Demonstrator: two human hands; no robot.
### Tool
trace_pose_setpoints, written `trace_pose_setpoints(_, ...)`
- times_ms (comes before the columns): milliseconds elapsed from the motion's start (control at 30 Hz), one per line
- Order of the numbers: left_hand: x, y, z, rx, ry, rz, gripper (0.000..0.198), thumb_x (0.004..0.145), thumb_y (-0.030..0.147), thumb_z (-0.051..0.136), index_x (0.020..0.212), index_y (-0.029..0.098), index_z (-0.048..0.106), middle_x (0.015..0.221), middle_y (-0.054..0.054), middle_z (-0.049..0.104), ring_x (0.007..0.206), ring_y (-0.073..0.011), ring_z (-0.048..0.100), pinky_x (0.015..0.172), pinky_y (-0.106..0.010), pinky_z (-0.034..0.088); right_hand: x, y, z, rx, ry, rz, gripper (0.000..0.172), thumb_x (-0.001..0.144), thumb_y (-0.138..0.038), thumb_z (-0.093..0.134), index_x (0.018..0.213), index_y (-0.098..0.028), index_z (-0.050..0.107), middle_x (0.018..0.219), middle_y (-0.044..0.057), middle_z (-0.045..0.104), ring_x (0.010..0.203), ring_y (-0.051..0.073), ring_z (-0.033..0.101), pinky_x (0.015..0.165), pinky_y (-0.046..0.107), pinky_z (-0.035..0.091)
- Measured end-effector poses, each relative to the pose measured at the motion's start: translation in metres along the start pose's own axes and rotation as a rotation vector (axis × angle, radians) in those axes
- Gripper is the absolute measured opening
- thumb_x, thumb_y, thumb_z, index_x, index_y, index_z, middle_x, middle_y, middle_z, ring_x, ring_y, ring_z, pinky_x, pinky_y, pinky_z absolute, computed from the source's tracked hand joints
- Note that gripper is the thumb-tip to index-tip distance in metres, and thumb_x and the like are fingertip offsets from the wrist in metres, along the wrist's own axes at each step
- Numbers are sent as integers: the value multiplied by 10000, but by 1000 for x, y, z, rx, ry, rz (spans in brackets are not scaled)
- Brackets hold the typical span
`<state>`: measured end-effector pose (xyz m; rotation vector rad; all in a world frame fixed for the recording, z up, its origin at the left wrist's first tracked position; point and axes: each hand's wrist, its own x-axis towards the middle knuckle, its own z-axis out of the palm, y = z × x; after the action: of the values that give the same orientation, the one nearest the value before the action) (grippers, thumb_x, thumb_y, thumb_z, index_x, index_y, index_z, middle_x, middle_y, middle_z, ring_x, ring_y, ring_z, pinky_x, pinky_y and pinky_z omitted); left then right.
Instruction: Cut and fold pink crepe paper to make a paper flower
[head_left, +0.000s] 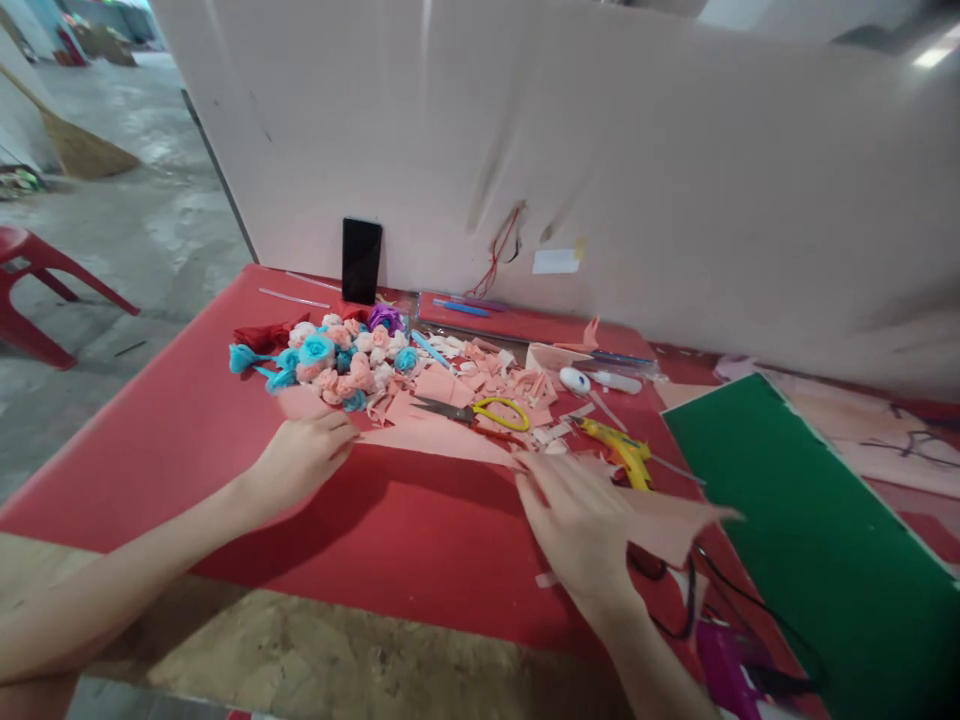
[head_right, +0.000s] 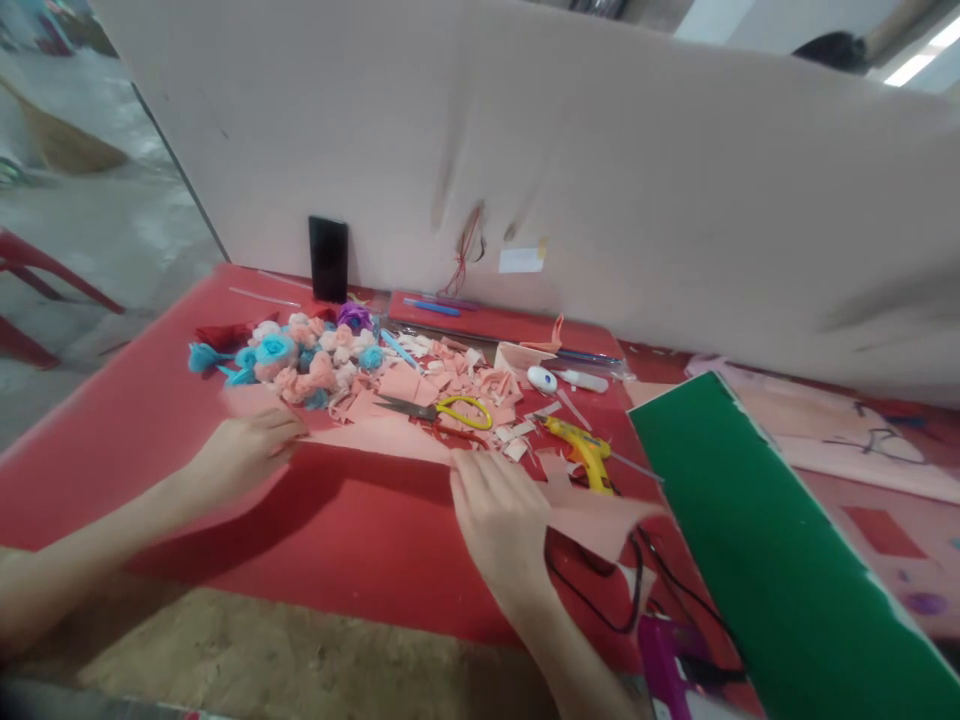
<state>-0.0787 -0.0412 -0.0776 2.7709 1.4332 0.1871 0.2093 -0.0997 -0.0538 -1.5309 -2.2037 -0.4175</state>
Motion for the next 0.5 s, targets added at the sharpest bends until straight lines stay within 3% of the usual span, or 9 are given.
trace_pose_setpoints(100, -8, -2, -2, 7, 73, -35, 307, 870, 155, 353, 861, 166, 660, 891, -78, 671, 776, -189, 616, 618, -260, 437, -10, 8, -7, -162, 33, 44, 233, 844, -152, 421, 854, -216, 645, 764, 72, 701, 714, 215, 633, 662, 333, 439)
trace_pose_setpoints(200, -18, -10, -9, -20, 83, -43, 327, 868, 169, 338, 876, 169, 664, 921, -70, 683, 803, -189, 621, 678, -271, 446, -19, 29, -9, -155, -90, 26, 264, 805, -137, 382, 758, -200, 633, 763, 82, 703, 710, 233, 636, 673, 367, 453)
trace_pose_setpoints(333, -33, -29, -28, -32, -56, -26, 374, 867, 163, 294, 935, 161, 663, 1013, -63, 673, 915, -195, 607, 763, -272, 431, -33, 62, -15, -16, -208, 94, 240, 793, -235, 390, 696, -226, 609, 734, 71, 705, 680, 245, 639, 634, 385, 469)
trace_pose_setpoints(500, -50, -56, -54, -221, -264, -126, 331, 882, 274, 338, 954, 202, 653, 995, -1, 671, 883, -134, 597, 793, -221, 395, -45, 80, -37, 313, -303, 350, 222, 740, -435, 484, 711, -291, 650, 781, 49, 714, 713, 259, 661, 632, 384, 516)
